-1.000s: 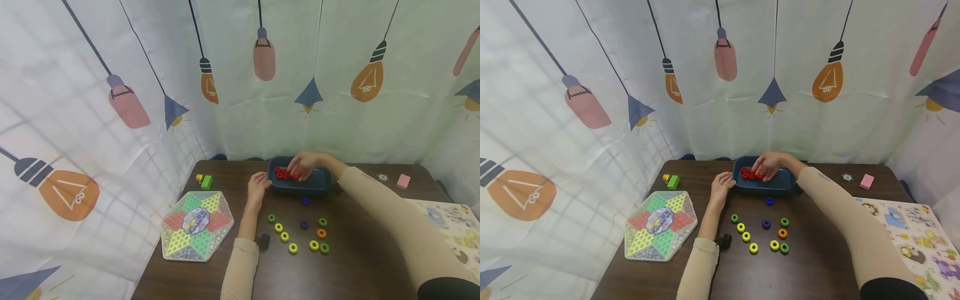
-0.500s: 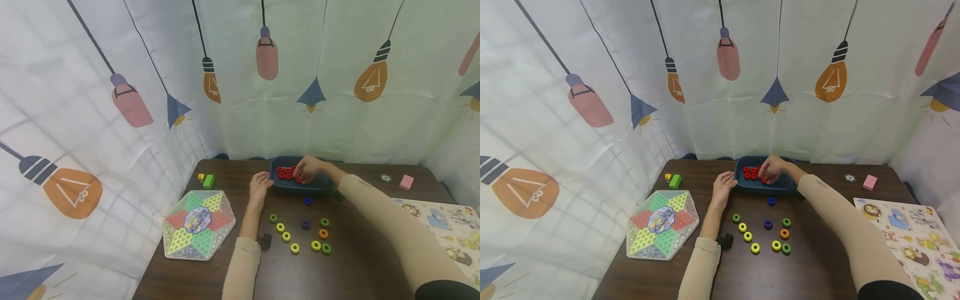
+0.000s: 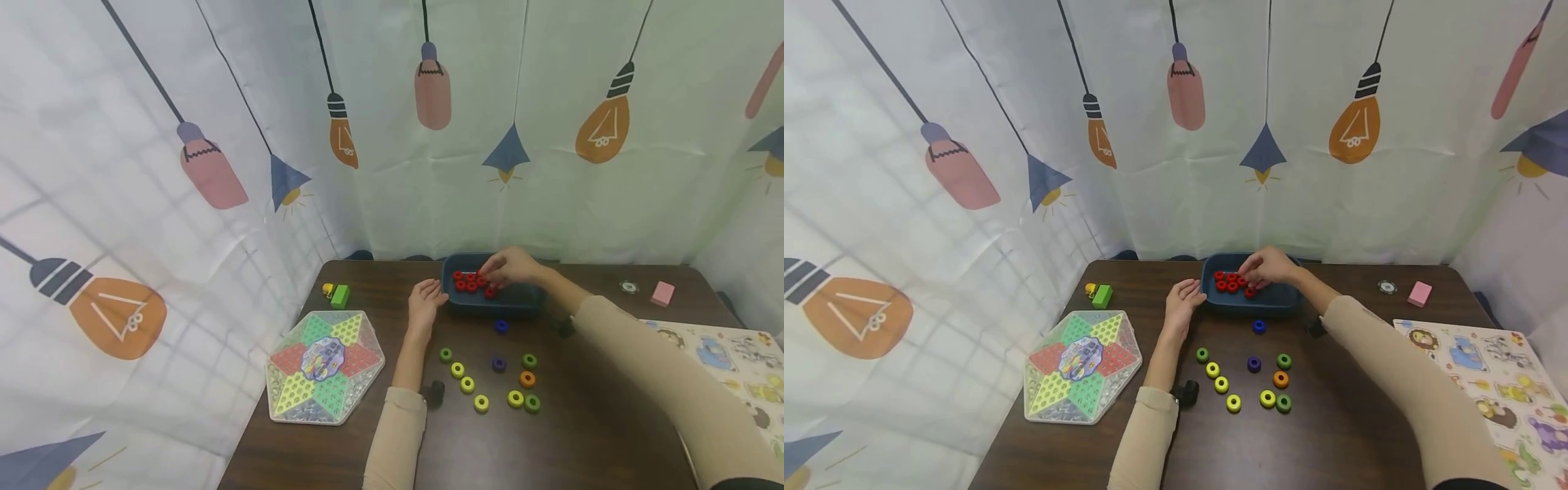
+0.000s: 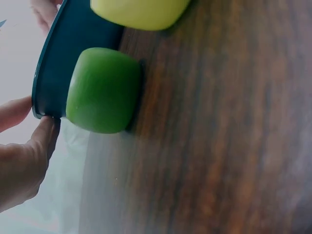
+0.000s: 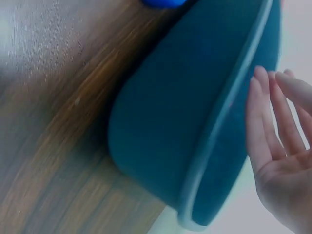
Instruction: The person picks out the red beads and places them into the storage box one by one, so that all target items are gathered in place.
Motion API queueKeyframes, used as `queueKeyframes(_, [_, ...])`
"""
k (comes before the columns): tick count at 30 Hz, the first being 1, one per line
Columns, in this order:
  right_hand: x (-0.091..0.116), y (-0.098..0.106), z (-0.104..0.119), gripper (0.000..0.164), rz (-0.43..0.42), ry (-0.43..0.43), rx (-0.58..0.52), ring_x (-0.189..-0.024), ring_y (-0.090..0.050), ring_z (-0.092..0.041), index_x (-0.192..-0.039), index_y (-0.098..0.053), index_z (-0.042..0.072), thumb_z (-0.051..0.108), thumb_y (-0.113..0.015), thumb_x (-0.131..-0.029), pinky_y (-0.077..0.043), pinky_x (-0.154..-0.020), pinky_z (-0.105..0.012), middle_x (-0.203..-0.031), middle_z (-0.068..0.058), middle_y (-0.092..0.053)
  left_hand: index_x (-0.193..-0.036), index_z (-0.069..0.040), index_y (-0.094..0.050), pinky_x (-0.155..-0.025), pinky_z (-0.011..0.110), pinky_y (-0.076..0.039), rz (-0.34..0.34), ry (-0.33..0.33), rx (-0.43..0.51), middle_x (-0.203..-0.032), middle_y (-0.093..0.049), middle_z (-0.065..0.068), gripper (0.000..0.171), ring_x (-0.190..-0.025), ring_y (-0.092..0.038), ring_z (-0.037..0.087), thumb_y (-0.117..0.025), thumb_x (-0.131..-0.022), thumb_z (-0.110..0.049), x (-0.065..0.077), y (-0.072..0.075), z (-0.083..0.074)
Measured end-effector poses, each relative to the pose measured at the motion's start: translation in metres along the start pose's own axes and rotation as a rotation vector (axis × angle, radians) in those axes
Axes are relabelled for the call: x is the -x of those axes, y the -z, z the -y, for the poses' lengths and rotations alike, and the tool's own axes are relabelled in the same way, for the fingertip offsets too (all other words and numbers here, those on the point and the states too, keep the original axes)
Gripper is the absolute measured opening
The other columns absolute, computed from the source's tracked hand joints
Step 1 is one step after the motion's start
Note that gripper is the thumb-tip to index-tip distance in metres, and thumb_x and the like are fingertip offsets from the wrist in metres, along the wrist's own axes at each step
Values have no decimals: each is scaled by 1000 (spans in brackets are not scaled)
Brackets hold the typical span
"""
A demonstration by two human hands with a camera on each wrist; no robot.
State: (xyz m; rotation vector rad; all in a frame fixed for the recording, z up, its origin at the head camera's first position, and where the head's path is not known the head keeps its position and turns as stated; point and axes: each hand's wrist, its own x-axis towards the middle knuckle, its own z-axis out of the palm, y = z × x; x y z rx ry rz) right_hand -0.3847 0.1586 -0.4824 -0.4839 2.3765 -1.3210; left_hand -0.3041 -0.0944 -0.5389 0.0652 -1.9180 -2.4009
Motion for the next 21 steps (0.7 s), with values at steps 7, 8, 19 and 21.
queueKeyframes(7, [32,-4,20,22,-112,145,148,-90,-71,-28,-109,-73,5,14,-73,-89,-60,-75,-45,-102,-11,-74,-135,3,-45,-104,35,-46,4,-18,-22,-137,-51,23,51,-129,-51,34,-62,-88,11,1,9,-15])
queueKeyframes(8, [37,-4,21,20,-143,163,191,-90,-71,-27,-107,-74,9,18,-73,-89,-59,-74,-43,-100,-7,-74,-136,4,-45,-104,36,-46,4,-23,-33,-137,-51,23,50,-129,-51,34,-62,-89,10,1,12,-19])
queueKeyframes(19, [87,13,25,22,-528,243,539,-106,-64,-29,-111,-72,20,32,-67,-93,-50,-87,-52,-118,-5,-69,-135,-13,-54,-106,44,-45,18,-206,-496,-144,-49,13,40,-131,-50,28,-64,-96,-21,-5,55,-86])
queueKeyframes(21, [93,17,24,27,-579,249,564,-107,-63,-31,-115,-71,19,36,-64,-95,-50,-87,-54,-121,-7,-68,-137,-16,-53,-109,44,-41,23,-248,-644,-148,-47,8,42,-135,-45,27,-62,-97,-28,-7,65,-98])
